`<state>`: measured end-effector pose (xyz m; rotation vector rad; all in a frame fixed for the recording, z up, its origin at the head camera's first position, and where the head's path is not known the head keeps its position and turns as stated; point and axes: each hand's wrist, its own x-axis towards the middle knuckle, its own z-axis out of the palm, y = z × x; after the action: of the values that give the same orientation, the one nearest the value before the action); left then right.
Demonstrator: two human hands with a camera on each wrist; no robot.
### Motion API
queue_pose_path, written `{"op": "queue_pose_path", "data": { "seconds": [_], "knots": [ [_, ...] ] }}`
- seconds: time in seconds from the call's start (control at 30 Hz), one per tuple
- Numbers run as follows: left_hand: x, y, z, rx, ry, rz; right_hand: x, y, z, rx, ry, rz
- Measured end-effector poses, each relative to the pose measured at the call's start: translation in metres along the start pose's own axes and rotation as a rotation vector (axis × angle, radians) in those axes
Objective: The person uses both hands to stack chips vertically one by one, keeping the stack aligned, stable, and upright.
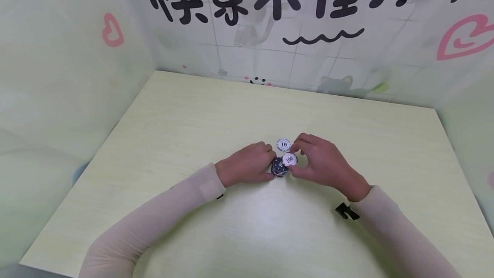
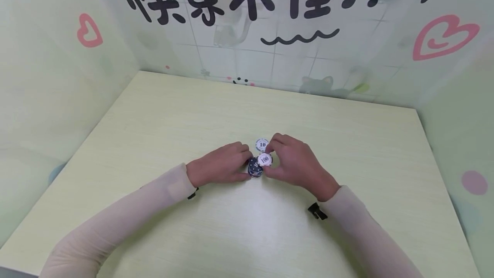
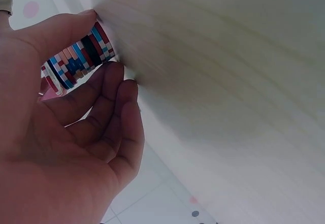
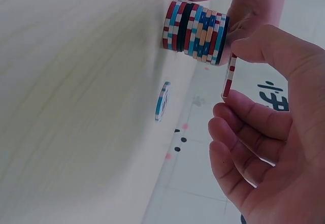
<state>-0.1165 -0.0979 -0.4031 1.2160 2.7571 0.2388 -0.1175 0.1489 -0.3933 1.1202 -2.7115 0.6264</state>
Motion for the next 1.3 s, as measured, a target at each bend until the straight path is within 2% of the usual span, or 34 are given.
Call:
{"op": "queue_pose_path", "data": {
  "seconds": [0.3, 0.67, 0.93, 1.1, 1.3],
  "knots": [
    [0.002, -0.001, 0.001, 0.001, 0.007, 0.009, 0.004, -0.006, 0.005, 0.045, -0.013, -0.032],
    [0.004, -0.003, 0.002, 0.001, 0.008, 0.015, 0.005, -0.006, 0.01, 0.049, -0.019, -0.044],
    [0.004, -0.003, 0.002, 0.002, 0.003, 0.006, 0.005, -0.003, 0.011, 0.065, 0.004, -0.055],
    [0.004, -0.002, 0.003, 0.007, -0.005, -0.005, 0.008, 0.004, 0.007, 0.098, 0.024, -0.019],
    [0.004, -0.001, 0.002, -0.014, -0.016, -0.025, 0.015, 0.017, 0.003, 0.162, 0.006, 0.041]
  ]
}}
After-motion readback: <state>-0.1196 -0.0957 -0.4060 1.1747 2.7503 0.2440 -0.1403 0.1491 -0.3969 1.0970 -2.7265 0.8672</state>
